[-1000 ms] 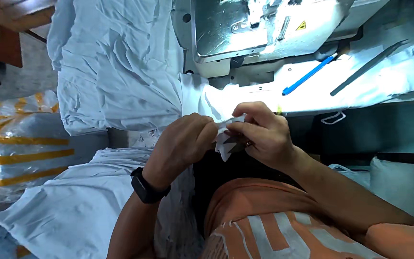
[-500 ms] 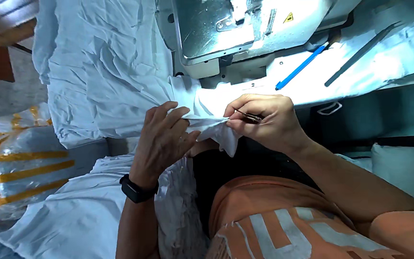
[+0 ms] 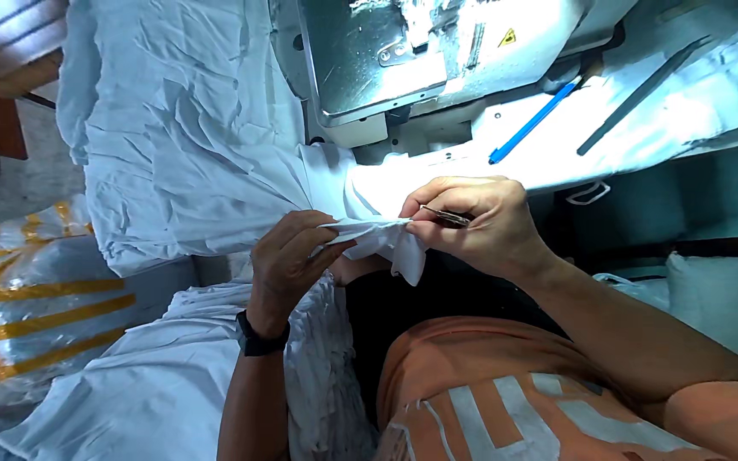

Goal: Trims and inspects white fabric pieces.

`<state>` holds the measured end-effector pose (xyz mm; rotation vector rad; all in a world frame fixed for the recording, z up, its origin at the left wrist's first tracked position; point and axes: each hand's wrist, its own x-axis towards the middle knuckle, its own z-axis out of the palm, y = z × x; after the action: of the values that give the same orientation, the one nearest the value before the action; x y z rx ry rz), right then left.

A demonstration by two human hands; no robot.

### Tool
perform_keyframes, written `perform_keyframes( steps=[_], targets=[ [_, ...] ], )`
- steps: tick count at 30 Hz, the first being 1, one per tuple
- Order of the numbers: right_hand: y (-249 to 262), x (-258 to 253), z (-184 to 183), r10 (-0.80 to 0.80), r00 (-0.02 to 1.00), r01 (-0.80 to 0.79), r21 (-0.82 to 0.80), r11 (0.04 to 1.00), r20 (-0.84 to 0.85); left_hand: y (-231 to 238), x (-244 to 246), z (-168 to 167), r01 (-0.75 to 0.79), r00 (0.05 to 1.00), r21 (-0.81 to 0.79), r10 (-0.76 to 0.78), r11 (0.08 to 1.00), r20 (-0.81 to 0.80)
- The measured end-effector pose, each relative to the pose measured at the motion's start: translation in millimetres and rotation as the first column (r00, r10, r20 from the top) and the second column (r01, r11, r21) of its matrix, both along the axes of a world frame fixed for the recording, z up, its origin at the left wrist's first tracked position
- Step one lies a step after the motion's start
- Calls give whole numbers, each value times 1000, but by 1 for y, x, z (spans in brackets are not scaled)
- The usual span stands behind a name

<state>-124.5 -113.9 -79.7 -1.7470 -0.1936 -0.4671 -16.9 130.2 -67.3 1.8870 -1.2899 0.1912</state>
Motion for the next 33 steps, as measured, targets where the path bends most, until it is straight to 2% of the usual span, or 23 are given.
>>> perform_keyframes(
  steps=[3,9,12,15,17,18,19,21,23,25,26,29,31,33],
  targets=[
    [2,0,0,-22,1000,22,30,999,-11,-1,-2,-3,-23,999,-54,20,998,-46],
    [5,-1,2,-93,987,108,107,988,-133,-16,-13,-9,-185,933,-199,108,962,-342],
    [10,0,-2,-102,982,130,175,976,-159,-28,-20,-10,-296,821,-291,87,910,-564],
    [8,-2,-6,4,984,37,230,973,-176,-38,-26,-9,-447,609,-309,33,839,-793],
    [-2,-2,-6,66,985,-46,120,992,-162,-41,-25,-12,-480,551,-309,8,821,-835],
    [-12,-2,-6,23,992,-29,-47,998,-127,-43,-23,-12,-458,568,-310,6,833,-823],
    [-25,-2,-5,-60,994,36,-254,967,-88,-46,-22,-10,-416,611,-302,17,858,-791],
    [-56,-2,-1,-276,957,169,-599,782,-90,-57,-21,-4,-287,738,-258,41,923,-674],
    [-84,0,3,-490,831,85,-812,578,-262,-74,-22,-1,-164,841,-150,58,975,-538],
    [-104,7,-3,-602,712,-16,-864,503,-363,-97,-23,-8,-91,909,-34,69,995,-411],
    [-112,7,-12,-595,727,-8,-871,491,-343,-108,-23,-16,-66,925,4,63,998,-375],
    [-132,0,-38,-431,897,146,-856,496,-97,-129,-23,-46,-49,932,58,66,997,-356],
    [-134,-6,-46,-365,929,281,-772,571,68,-135,-24,-61,-96,918,73,116,993,-380],
    [-121,-8,-46,-404,901,423,-525,739,158,-138,-26,-69,-143,908,79,162,987,-387]
  ],
)
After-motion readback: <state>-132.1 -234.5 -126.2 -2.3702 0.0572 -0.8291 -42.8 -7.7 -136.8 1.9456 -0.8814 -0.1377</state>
